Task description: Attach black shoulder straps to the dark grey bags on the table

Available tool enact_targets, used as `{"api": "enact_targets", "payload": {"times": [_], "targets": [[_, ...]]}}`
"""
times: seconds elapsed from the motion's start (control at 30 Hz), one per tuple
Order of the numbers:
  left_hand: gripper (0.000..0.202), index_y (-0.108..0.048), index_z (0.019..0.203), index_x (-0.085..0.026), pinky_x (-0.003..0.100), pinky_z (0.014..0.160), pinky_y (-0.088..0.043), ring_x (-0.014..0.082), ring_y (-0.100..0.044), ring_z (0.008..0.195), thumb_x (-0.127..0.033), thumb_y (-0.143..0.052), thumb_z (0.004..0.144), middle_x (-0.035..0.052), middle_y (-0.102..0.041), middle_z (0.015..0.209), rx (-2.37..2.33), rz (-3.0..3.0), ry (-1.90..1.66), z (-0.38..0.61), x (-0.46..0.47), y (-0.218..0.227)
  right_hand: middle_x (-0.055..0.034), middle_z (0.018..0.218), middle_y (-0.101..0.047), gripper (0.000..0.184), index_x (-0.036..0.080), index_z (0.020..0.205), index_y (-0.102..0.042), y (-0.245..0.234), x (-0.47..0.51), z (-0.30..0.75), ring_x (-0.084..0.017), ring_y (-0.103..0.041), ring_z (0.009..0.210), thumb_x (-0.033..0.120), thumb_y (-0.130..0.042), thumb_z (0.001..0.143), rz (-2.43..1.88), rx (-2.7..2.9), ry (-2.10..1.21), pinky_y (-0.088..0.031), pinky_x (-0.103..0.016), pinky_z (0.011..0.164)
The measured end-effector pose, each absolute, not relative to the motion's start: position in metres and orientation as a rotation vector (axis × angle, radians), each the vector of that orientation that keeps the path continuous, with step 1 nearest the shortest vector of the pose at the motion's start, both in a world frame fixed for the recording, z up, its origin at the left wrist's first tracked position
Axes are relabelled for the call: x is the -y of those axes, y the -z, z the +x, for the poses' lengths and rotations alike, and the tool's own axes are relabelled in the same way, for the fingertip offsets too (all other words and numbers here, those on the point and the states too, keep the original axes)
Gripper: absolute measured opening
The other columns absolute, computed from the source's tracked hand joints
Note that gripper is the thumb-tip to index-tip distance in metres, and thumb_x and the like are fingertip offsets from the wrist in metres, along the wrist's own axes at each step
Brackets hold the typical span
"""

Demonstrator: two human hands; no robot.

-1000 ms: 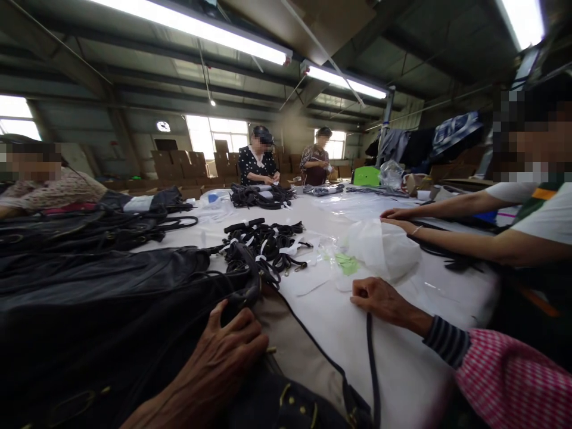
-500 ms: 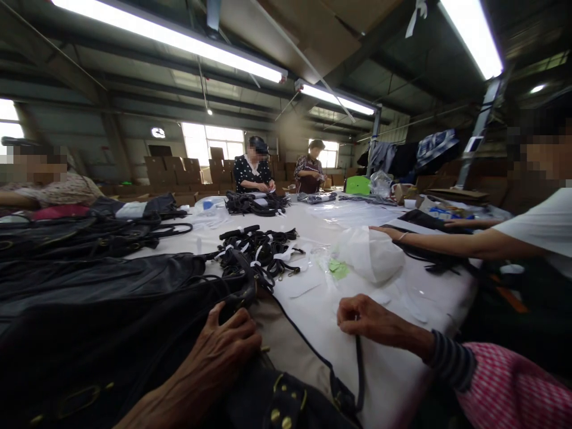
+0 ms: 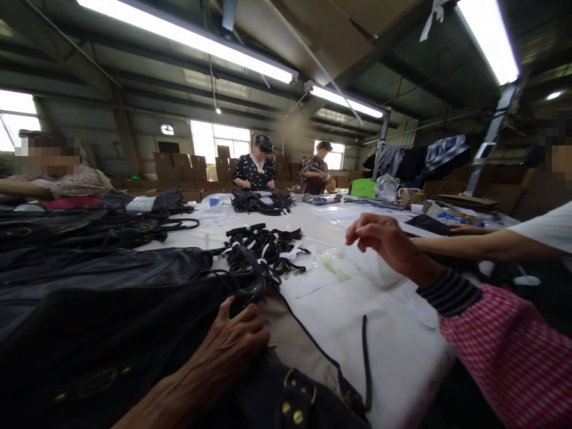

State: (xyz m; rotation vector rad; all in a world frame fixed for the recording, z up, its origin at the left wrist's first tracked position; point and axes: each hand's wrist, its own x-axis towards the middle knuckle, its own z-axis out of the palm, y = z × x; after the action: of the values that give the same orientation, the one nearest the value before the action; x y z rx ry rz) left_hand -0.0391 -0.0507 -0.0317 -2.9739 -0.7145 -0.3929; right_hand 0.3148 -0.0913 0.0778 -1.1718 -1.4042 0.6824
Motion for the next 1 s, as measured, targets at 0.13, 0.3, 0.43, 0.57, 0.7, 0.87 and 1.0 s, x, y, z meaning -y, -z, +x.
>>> {"api": "enact_targets", "payload": {"times": [0.13,0.3,0.43,0.57,0.7,0.87,1.0], "targets": [[0.028,-0.062,0.091,-0.025,0.051,0.113,-0.017,0.0150,-0.057,0.102,-0.004,-0.044,0.097,-0.0072,-0.068,0.097,0.734,-3.005,0.399,-0.040,0.057,0.025,-0.0037,0.065,-0.068,0.013,0.018,0.061,-0.063,-0.082,0.097,0.305,-0.013,-0.056,0.056,0.022,-0.068,0.073,-1.345,1.583,-0.661,-0.040,-0.024,0.049],[0.032,-0.061,0.090,-0.024,0.054,0.113,-0.016,0.0157,-0.056,0.104,-0.003,-0.038,0.097,-0.0065,-0.067,0.096,0.705,-2.973,0.364,-0.040,0.057,0.026,-0.0003,0.065,-0.063,0.015,0.020,0.067,-0.058,-0.106,0.108,0.302,-0.012,-0.053,0.057,0.025,-0.065,0.079,-0.930,1.409,-0.625,-0.036,-0.023,0.049],[0.026,-0.063,0.088,-0.024,0.053,0.114,-0.012,0.0166,-0.055,0.102,-0.008,-0.045,0.098,-0.0058,-0.066,0.093,0.665,-2.979,0.412,-0.039,0.044,0.041,-0.0040,0.074,-0.067,0.014,0.018,0.067,-0.061,-0.061,0.117,0.282,-0.014,-0.055,0.063,0.023,-0.063,0.080,-1.002,1.567,-0.870,-0.040,-0.025,0.054],[0.014,-0.063,0.083,-0.024,0.054,0.112,-0.007,0.0183,-0.055,0.097,-0.020,-0.061,0.096,-0.0045,-0.065,0.087,0.624,-3.016,0.458,-0.039,0.036,0.050,-0.0069,0.083,-0.070,0.010,0.016,0.069,-0.063,0.024,0.128,0.264,-0.014,-0.054,0.063,0.023,-0.063,0.076,-1.207,1.668,-1.029,-0.039,-0.025,0.052],[0.016,-0.062,0.084,-0.024,0.052,0.112,-0.006,0.0182,-0.053,0.098,-0.017,-0.057,0.097,-0.0040,-0.065,0.088,0.621,-3.025,0.478,-0.041,0.037,0.049,-0.0064,0.095,-0.069,0.014,0.018,0.063,-0.054,0.073,0.125,0.274,-0.014,-0.052,0.070,0.021,-0.061,0.075,-1.309,1.741,-0.879,-0.039,-0.027,0.061],[0.013,-0.063,0.088,-0.025,0.050,0.112,-0.007,0.0169,-0.054,0.101,-0.020,-0.057,0.099,-0.0062,-0.066,0.091,0.644,-3.047,0.442,-0.042,0.037,0.050,-0.0067,0.091,-0.067,0.013,0.019,0.063,-0.051,0.073,0.096,0.318,-0.019,-0.058,0.082,0.021,-0.058,0.074,-1.410,1.830,-0.712,-0.042,-0.032,0.073],[0.015,-0.062,0.087,-0.025,0.049,0.112,-0.008,0.0169,-0.055,0.102,-0.021,-0.055,0.100,-0.0060,-0.066,0.092,0.668,-3.049,0.429,-0.041,0.039,0.044,-0.0077,0.099,-0.068,0.020,0.018,0.065,-0.057,0.056,0.091,0.341,-0.023,-0.061,0.095,0.029,-0.065,0.078,-1.482,1.934,-0.793,-0.043,-0.034,0.080]]}}
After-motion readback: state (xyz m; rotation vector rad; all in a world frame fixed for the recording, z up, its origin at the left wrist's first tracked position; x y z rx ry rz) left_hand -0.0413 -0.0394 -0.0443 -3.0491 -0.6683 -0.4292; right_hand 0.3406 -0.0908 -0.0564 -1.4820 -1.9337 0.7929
